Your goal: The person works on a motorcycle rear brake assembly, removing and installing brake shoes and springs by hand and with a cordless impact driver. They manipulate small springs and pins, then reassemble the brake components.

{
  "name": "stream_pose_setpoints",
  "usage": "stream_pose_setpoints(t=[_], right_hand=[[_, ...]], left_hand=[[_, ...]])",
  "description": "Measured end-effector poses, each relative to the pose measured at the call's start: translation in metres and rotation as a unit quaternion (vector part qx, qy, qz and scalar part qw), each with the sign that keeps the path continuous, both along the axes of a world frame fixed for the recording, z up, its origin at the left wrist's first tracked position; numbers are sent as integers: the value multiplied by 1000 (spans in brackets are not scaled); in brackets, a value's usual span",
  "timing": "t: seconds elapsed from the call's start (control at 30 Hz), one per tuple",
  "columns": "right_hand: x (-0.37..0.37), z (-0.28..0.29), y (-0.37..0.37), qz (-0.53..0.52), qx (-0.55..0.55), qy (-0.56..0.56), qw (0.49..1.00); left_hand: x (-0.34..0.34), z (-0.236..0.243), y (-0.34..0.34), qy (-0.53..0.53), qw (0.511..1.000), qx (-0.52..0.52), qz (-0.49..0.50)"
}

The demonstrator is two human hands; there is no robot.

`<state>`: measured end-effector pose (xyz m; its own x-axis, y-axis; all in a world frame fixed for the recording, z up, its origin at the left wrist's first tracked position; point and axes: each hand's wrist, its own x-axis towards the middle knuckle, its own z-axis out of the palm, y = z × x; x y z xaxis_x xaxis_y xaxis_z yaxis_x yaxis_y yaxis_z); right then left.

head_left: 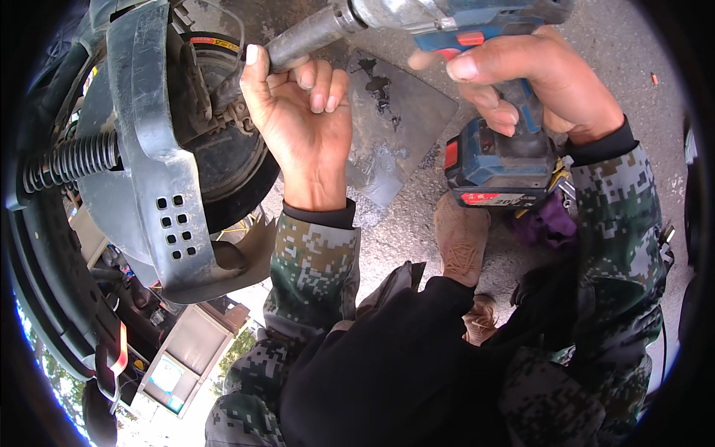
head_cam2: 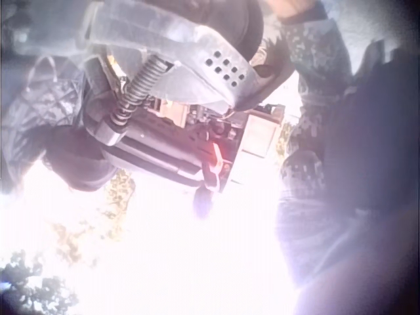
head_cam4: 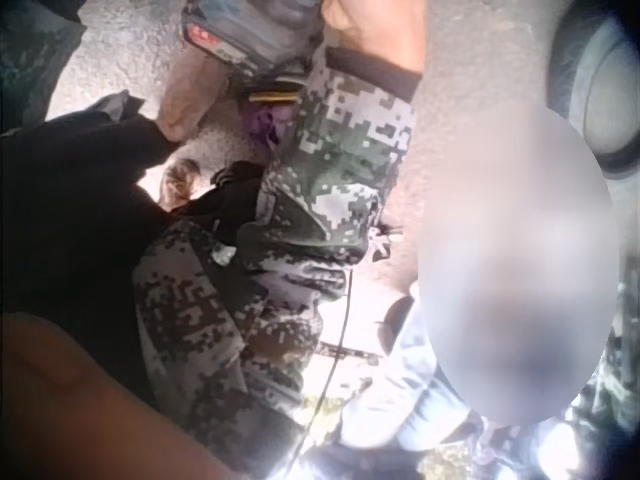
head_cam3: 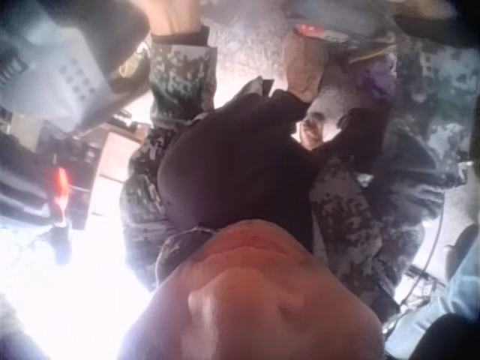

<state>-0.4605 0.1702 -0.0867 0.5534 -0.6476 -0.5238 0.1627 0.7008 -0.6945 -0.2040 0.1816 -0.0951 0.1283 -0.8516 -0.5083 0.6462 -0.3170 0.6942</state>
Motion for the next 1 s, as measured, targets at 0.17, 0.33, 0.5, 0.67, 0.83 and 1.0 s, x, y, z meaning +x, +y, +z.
stream_pose_setpoints(t=[0.17, 0.33, 0.5, 0.67, 0.83, 1.0], right_hand=[[-4, 1, -3, 26, -28, 27, 999], [0, -9, -7, 80, -105, 58, 990], [7, -21, -8, 89, -131, 88, 983], [10, -11, -23, 52, -73, 48, 995], [15, 8, -12, 4, 59, -53, 997], [20, 0, -11, 8, 8, -29, 1000]], left_hand=[[3, 0, 5, 22, 1000, 3, -6], [4, 0, 4, 45, 999, 3, 12], [5, 4, 1, 42, 998, -6, 56], [6, 3, 1, 20, 998, -6, 58], [3, 0, 2, -23, 996, 9, 81], [2, 1, 2, -6, 998, -17, 59]])
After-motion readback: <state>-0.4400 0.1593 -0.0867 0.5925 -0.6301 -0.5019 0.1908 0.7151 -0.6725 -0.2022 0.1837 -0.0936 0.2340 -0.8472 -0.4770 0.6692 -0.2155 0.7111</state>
